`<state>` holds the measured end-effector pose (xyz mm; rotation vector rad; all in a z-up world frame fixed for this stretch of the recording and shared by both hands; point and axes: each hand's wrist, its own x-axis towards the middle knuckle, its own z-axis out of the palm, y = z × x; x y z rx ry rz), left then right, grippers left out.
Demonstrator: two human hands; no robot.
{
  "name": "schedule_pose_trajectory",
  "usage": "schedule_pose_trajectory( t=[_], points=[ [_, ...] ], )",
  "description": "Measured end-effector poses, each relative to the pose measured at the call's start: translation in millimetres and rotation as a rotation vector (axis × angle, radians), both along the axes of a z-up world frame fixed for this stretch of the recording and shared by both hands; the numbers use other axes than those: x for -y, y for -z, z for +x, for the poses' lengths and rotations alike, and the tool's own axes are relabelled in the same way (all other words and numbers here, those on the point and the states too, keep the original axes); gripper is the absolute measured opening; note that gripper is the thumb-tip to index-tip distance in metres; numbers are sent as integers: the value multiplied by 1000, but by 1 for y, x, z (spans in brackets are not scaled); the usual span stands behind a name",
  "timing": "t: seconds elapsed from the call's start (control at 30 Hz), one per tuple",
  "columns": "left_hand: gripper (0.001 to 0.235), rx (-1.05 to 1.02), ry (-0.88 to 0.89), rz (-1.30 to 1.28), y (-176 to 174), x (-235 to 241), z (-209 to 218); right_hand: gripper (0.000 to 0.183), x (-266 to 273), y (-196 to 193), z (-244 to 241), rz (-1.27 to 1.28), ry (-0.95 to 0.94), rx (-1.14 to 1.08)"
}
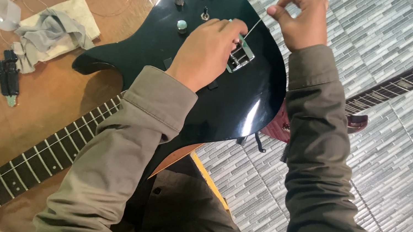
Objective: The person replaces strings on a black electric guitar. They thread new strings through the bridge, pull them along the fretboard, and wind them onto the tuning pegs at the headstock. The process is repeated for multiple strings.
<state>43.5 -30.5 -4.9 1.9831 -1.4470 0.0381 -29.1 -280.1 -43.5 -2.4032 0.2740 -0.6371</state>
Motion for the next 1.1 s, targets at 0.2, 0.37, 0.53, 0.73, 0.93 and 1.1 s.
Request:
schedule_pose_trajectory(
  t=[0.2, 0.37, 0.53, 0.73, 0.93, 1.1],
  points=[
    [18, -163, -62, -46, -3, 3, 3, 34, -13, -10, 0, 4, 153, 155],
    [28, -100, -115, -27, 10, 28, 10, 34, -14, -3, 10, -213, 194, 316],
    [19, -79, -162, 275, 9, 53, 31, 30, -35, -18, 18, -349, 206, 533],
    [17, -171, -102, 117, 11, 52, 30, 30, -47, -7, 30, -667, 122, 872],
    [16, -246, -254, 457, -11, 63, 27, 26, -67, -34, 5, -626, -56, 760],
    [19, -292, -174, 321, -8, 57, 33, 19, -64, -48, -21, -509, -5, 385]
  ],
)
